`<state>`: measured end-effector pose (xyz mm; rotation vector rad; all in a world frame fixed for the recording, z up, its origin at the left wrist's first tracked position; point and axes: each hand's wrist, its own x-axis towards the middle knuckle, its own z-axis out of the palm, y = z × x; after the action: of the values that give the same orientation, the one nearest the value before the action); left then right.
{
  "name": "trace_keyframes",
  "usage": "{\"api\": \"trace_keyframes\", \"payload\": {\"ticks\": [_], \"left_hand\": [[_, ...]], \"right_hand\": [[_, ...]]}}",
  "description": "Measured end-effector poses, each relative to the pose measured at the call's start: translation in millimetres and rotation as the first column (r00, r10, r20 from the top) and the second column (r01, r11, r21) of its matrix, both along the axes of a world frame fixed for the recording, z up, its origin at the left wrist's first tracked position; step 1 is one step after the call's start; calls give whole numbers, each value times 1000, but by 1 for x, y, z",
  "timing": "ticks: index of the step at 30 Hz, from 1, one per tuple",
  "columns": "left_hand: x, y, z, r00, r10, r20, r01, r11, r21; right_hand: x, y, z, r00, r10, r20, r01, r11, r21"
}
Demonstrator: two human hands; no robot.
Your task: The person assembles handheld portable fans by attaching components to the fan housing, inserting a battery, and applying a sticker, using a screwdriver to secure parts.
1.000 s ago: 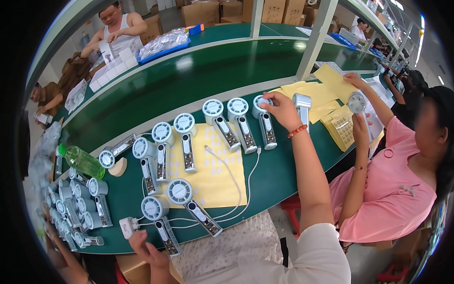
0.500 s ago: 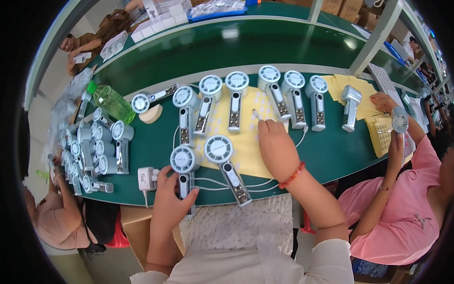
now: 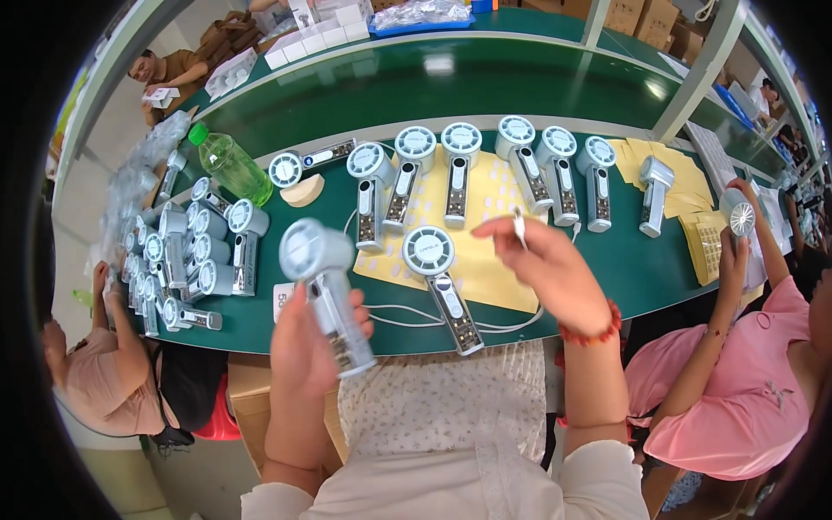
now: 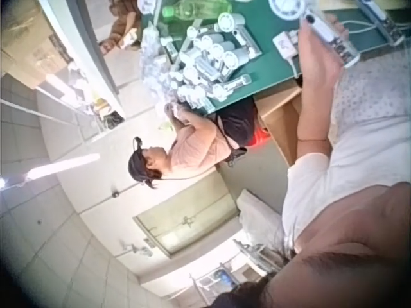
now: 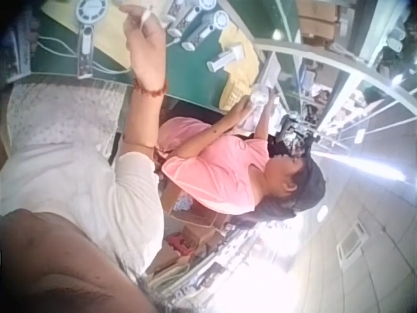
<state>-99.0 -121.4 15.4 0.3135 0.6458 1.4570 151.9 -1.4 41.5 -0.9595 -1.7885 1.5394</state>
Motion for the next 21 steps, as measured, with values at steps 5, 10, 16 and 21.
{"api": "trace_keyframes", "payload": {"ticks": [5,10,16,21], "left_hand": [[39,29,24,978,-123,170,108,990,94],[81,61,19,901,-320,292,236,928,290],[109,66,20,971,-174,165,133,963,235],[114,69,27,993,-87,74,69,974,217]], "right_hand": [[10,-70,-7,890,215,-402,-326,916,-232],[-8,-97,-4,882,263,-391,-386,879,-280],[-12,-102,-24,881,35,-472,-185,943,-275],[-7,-98,-32,759,-76,-647,-184,927,-326]]}}
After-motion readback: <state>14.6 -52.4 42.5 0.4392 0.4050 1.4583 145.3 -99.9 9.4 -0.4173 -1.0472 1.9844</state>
